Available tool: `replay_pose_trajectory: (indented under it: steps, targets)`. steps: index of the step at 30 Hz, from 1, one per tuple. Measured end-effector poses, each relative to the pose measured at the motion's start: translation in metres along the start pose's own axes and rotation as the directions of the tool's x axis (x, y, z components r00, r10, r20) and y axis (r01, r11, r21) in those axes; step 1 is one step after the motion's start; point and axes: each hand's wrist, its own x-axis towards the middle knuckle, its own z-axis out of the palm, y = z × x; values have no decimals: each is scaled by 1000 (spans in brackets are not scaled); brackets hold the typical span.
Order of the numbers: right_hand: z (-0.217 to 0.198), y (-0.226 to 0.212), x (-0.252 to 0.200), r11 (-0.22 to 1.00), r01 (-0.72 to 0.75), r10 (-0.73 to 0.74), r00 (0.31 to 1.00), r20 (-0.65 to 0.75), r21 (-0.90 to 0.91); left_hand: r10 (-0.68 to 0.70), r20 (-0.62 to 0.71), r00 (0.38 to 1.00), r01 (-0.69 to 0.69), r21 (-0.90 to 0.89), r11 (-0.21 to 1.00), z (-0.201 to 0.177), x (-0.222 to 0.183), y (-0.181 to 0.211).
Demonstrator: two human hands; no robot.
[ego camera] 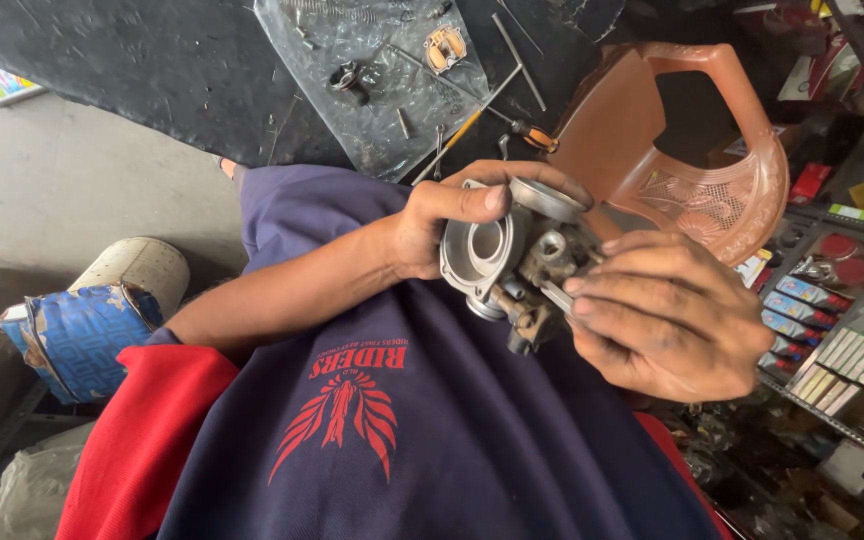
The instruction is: The person sits holding a motorcycle carburetor and works on it, turning screws by hand, using a screwdriver to loosen and tighten fasteners, reaching for tools on the workbench, and tapping the carburetor body with a hammer while rotating the assembly to access different sides.
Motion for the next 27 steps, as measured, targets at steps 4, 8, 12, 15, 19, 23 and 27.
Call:
replay_pose_trajectory:
  steps: [4, 8, 12, 15, 19, 23, 27]
  targets:
    - [5, 3, 13, 1000, -31, 31, 999, 29, -1, -5, -44, 999, 5, -8, 1000, -5, -3, 0]
    - [17, 8, 12, 997, -78, 78, 997, -21, 3, -28, -100, 995, 27, -9, 1000, -12, -7, 0]
    - [28, 13, 9, 992, -119, 117, 991, -58, -34, -95, -114, 989, 88, -66, 994, -35, -11, -6]
    - [22, 26, 2, 991, -134, 131, 982, -136, -19, -115, -106, 988, 106, -95, 990, -47, -17, -3]
    - [38, 69, -46, 926, -362, 376, 869, -322, 105, -133, -87, 987, 129, -44, 991, -57, -36, 16]
    - [129, 156, -124, 549, -819, 791, 443, -422, 169, -129, -186, 974, 120, -56, 991, -73, -69, 27]
    - [264, 204, -190, -12, -905, 1000, -13, 0, 425, -38, -313, 949, 36, -11, 999, -74, -85, 37]
